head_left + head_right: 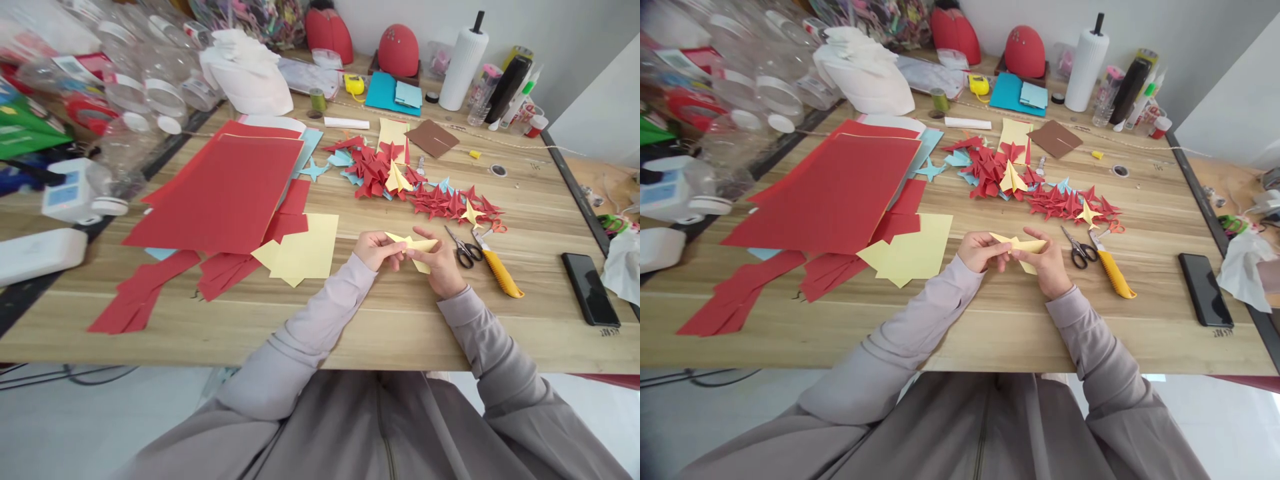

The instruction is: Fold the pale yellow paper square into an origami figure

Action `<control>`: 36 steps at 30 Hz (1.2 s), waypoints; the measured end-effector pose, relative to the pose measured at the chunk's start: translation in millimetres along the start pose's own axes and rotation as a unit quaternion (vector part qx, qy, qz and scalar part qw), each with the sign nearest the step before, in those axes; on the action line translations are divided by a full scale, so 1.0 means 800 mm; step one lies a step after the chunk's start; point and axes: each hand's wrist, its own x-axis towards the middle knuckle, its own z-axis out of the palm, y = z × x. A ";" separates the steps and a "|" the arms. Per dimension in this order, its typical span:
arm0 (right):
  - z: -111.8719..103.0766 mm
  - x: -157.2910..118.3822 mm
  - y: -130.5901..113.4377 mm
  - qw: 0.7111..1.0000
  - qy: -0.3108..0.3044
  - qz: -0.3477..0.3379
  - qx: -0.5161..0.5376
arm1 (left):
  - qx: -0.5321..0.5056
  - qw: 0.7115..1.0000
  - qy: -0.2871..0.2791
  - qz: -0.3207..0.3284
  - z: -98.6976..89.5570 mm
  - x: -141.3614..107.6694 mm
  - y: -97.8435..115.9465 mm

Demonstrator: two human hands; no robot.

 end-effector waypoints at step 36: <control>-0.014 -0.004 -0.017 0.983 -0.131 0.123 -0.031 | 0.004 0.993 -0.076 0.094 -0.009 0.002 0.007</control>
